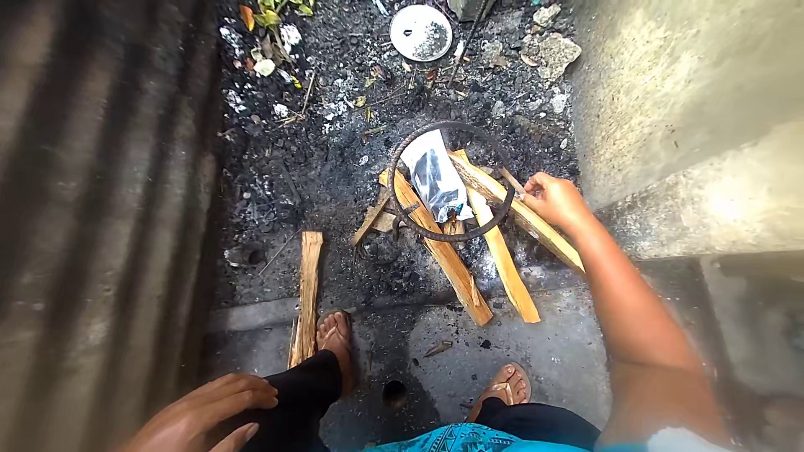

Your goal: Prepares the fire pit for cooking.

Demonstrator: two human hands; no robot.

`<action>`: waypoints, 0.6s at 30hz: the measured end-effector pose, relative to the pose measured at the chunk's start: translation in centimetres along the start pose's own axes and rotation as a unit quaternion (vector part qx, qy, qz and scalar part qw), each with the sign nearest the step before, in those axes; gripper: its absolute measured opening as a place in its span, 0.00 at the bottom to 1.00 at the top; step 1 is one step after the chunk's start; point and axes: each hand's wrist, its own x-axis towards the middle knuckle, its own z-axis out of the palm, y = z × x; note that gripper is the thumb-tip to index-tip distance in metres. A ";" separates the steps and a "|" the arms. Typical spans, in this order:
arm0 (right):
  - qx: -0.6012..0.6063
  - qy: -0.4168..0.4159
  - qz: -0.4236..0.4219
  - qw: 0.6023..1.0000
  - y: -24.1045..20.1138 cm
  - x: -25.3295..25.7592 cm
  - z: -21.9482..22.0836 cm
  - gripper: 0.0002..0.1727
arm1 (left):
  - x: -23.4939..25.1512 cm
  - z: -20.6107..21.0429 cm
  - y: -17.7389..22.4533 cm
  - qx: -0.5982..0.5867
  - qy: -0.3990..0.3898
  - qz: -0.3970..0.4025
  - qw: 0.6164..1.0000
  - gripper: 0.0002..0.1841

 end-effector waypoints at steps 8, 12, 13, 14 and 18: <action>0.023 -0.047 0.085 0.995 -8.8 8.4 3.6 0.19 | 0.5 0.1 1.1 0.010 -0.013 -0.015 1.000 0.20; -0.007 -0.096 0.147 0.984 -9.8 10.3 5.4 0.16 | 0.0 0.4 0.7 0.008 0.000 -0.013 1.000 0.19; 0.011 -0.097 0.156 0.983 -9.7 10.6 5.7 0.17 | -0.1 0.5 0.7 0.009 0.004 -0.012 1.000 0.19; 0.036 -0.092 0.160 0.982 -9.6 10.8 6.1 0.17 | -0.2 0.6 0.6 0.010 0.005 -0.010 1.000 0.19; 0.143 -0.036 0.177 0.973 -10.0 11.7 7.1 0.20 | -0.4 0.6 0.3 0.013 0.002 -0.007 1.000 0.20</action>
